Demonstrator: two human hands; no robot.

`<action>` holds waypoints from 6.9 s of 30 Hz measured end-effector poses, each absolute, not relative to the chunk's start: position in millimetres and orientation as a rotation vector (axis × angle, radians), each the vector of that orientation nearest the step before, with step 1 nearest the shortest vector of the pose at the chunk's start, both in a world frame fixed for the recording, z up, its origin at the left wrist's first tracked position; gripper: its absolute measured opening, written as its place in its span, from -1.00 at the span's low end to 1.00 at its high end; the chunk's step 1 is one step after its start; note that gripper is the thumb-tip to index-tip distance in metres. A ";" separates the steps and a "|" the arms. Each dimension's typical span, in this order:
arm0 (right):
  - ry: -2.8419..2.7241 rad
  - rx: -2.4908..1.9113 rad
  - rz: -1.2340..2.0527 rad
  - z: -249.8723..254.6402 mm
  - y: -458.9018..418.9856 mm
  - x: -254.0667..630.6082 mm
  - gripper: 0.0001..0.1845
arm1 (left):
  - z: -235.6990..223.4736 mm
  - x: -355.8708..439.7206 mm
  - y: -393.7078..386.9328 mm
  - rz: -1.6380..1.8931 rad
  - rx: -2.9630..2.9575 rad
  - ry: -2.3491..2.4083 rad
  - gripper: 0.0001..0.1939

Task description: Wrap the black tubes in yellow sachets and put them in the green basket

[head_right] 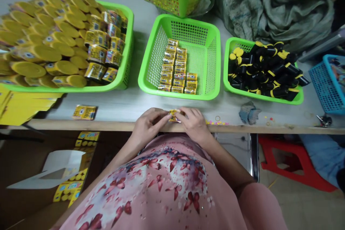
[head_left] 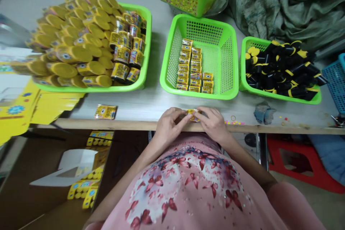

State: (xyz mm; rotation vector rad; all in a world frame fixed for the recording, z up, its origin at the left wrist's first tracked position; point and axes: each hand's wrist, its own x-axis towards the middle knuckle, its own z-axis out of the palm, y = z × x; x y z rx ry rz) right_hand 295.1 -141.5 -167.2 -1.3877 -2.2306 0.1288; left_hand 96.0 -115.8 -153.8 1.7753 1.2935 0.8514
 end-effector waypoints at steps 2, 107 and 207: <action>-2.142 -1.355 0.098 -165.7 -145.9 291.0 -0.63 | -147.6 99.5 -115.5 0.832 1.730 1.220 -0.66; -0.769 -1.233 1.409 -141.0 -146.3 278.5 -0.55 | -150.2 104.5 -109.0 0.885 0.767 0.903 -0.60; -2.497 -0.967 0.298 -100.0 -144.1 305.5 -0.42 | -133.3 111.6 -121.3 0.883 1.008 0.935 -0.63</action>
